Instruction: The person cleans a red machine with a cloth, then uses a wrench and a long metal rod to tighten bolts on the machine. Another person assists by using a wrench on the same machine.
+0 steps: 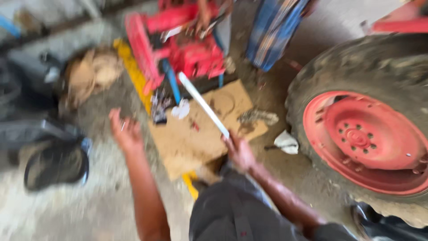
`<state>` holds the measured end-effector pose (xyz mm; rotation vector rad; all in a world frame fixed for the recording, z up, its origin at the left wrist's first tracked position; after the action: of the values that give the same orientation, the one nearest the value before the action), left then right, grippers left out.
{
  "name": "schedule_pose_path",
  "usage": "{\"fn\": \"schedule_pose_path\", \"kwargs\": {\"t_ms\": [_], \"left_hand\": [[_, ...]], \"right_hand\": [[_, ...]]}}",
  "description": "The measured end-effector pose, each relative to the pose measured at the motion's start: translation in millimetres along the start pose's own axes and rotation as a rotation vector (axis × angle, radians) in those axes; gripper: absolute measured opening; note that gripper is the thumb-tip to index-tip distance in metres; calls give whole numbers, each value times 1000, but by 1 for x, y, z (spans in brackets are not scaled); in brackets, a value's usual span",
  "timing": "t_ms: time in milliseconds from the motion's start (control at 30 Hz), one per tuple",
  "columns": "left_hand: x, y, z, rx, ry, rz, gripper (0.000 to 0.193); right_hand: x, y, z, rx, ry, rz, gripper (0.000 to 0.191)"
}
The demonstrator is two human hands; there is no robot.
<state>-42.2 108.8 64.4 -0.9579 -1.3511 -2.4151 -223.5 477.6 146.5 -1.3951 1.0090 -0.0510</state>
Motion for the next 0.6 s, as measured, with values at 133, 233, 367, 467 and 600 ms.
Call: {"fn": "schedule_pose_path", "kwargs": {"t_ms": [133, 233, 367, 467, 600], "left_hand": [[48, -26, 5, -91, -163, 344, 33], [78, -29, 10, -48, -247, 439, 27], [109, -19, 20, 60, -588, 392, 19], [120, -42, 24, -72, -612, 329, 21], [129, -74, 25, -116, -530, 99, 27]], "right_hand": [[19, -5, -12, -43, -140, 47, 32], [27, -8, -6, -6, -293, 72, 33], [24, -2, 7, 32, -368, 83, 33], [18, 9, 12, -1, -346, 54, 34], [11, 27, 20, 80, -396, -127, 36]]}}
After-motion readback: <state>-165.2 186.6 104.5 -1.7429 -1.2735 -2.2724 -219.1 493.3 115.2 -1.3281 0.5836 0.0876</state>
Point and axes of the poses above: each hand's wrist, its own z-axis away from the middle knuckle, its own x-axis out of the palm, y = z × x, the point moved 5 cm from there along -z, towards the middle knuckle, and after that the axes turned 12 degrees about -x, right-handed, at the moved point
